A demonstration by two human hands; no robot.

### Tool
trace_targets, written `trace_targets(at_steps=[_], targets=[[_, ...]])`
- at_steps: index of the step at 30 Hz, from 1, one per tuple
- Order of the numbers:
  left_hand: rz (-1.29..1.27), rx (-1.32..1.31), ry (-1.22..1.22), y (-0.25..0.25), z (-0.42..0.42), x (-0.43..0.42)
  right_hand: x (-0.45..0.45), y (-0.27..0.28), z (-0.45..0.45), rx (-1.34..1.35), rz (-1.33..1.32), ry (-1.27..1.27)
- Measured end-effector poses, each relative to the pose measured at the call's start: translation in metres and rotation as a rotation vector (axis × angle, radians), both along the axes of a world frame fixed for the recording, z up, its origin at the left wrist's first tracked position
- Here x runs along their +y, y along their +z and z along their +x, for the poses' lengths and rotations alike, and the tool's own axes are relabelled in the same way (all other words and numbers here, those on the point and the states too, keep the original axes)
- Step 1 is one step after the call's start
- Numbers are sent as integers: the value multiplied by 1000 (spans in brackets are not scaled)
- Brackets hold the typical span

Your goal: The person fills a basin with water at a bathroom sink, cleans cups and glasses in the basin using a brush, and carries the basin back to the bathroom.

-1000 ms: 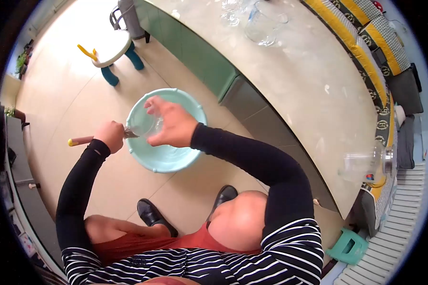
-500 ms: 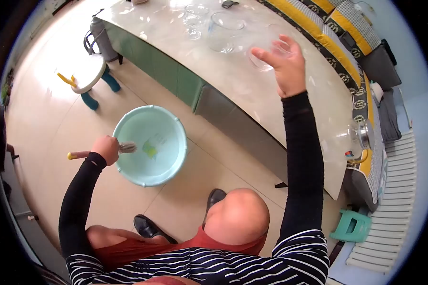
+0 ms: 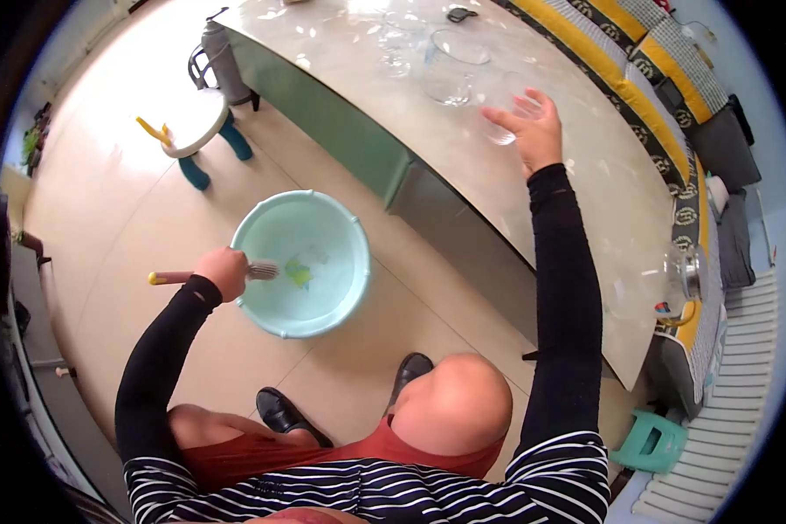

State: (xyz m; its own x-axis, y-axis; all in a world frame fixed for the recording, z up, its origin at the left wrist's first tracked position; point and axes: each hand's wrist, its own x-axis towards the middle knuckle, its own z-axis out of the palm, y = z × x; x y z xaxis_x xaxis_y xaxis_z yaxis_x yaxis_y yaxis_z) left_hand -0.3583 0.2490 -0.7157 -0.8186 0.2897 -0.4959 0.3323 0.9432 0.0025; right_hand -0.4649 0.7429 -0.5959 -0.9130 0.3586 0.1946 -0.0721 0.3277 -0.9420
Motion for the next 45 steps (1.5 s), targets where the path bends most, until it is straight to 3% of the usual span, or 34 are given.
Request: trace_targets(at_steps=[5, 6, 8, 12, 16, 17, 18, 20, 22, 24, 25, 26, 28, 30, 34, 35, 38, 39, 43, 45], targets=[[59, 71, 2, -12, -5, 3, 14, -17, -5, 38, 67, -32], [99, 107, 39, -12, -2, 6, 41, -33, -13, 121, 279, -26], [280, 259, 143, -10, 2, 14, 20, -14, 11, 358, 503, -303], [148, 114, 54, -30, 5, 19, -50, 6, 80, 692, 344, -247], [252, 146, 16, -47, 9, 20, -99, -18, 113, 749, 172, 11], [170, 21, 22, -48, 6, 19, -112, -27, 119, 756, 124, 91], [208, 2, 32, -55, 5, 15, -125, -38, 126, 676, 38, 159], [285, -33, 53, -76, 5, 4, -138, -64, 127, 501, 149, 320], [468, -11, 88, -87, 6, -14, -150, -88, 128, 160, 249, 434], [605, -13, 187, -92, 7, -33, -157, -137, 128, -254, -35, 460], [623, -16, 234, -96, 7, -45, -158, -161, 129, -343, 34, 442], [591, -218, 530, -57, 10, -37, -156, -185, 132, -432, 103, 423], [666, -278, 701, -54, 11, -53, -146, -227, 138, -557, 211, 402], [713, -232, 715, -66, 17, -73, -142, -256, 142, -664, 221, 357], [640, -306, 842, -70, 29, -83, -155, -265, 147, -947, -165, 384], [765, -159, 762, -83, 39, -88, -159, -268, 148, -961, -200, 404], [727, -75, 789, -122, 49, -105, -166, -280, 148, -980, -290, 429], [696, -60, 924, -118, 44, -96, -167, -284, 149, -974, -308, 419], [407, 272, 663, -131, 28, -86, -170, -298, 149, -898, -282, 403], [556, 375, 726, -135, 25, -76, -171, -303, 152, -851, -210, 384]])
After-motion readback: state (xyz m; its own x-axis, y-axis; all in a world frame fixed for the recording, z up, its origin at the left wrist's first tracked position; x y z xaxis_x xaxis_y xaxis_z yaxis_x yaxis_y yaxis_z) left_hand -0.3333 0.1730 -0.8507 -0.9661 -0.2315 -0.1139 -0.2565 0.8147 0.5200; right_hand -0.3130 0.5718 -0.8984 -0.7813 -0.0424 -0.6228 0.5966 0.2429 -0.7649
